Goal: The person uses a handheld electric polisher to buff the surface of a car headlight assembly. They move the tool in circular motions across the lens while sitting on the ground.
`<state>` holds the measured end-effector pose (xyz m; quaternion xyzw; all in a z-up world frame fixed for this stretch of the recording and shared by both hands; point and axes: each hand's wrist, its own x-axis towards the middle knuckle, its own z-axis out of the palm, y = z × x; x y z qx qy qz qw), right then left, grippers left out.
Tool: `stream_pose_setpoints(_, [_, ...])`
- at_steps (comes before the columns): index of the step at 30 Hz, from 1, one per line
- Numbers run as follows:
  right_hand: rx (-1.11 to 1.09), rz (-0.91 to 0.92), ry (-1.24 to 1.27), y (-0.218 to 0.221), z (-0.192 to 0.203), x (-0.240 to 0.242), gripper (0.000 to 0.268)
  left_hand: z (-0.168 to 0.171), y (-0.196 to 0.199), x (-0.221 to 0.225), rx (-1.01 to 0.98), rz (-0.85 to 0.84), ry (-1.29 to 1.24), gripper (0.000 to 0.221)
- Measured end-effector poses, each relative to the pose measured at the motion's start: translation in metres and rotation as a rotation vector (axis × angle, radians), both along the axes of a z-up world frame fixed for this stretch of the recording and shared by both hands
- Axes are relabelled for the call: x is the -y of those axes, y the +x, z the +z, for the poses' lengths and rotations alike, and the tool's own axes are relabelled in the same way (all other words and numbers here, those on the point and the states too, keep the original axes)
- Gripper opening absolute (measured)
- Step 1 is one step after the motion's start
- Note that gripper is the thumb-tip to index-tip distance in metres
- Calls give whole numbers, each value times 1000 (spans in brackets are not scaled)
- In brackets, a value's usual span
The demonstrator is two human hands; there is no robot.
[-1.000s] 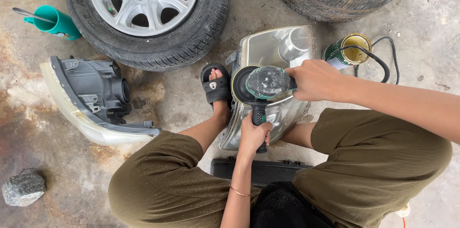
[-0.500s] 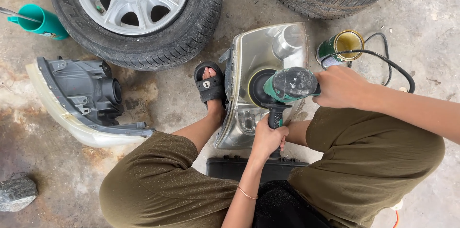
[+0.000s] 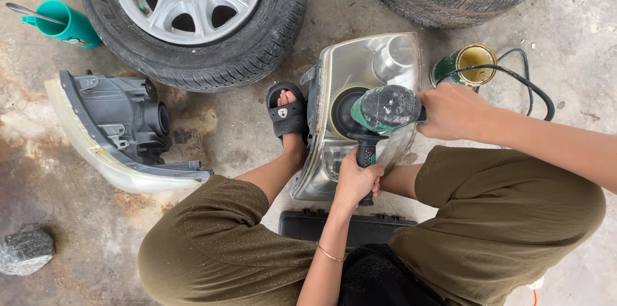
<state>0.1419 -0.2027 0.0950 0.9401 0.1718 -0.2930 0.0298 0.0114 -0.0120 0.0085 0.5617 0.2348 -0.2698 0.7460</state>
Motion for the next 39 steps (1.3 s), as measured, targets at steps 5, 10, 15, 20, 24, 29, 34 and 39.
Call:
stream_pose_setpoints(5, [27,-33,-9,12,-1,11,27,0,14,12,1,3,-17,14])
stream_pose_setpoints(10, [36,-61,-8,26,2,19,26,-6,28,23,18,20,-27,16])
stream_pose_setpoints(15, [36,-64,-4,39,-4,32,35,5,44,30,9,-8,-33,16])
stream_pose_setpoints(20, [43,-79,11,53,-15,45,44,5,58,34,7,-19,-13,15])
stream_pose_setpoints(24, [21,-83,-34,65,-16,51,44,3,71,38,16,-20,3,14])
stream_pose_setpoints(29, [19,-120,-25,81,-26,61,41,10,89,40,13,-14,14,14])
stream_pose_setpoints(34, [-14,-91,-68,95,-23,59,37,39,115,31,-90,-200,28,19])
stream_pose_setpoints(39, [18,-78,-35,107,-30,67,43,39,131,31,-73,-256,83,22])
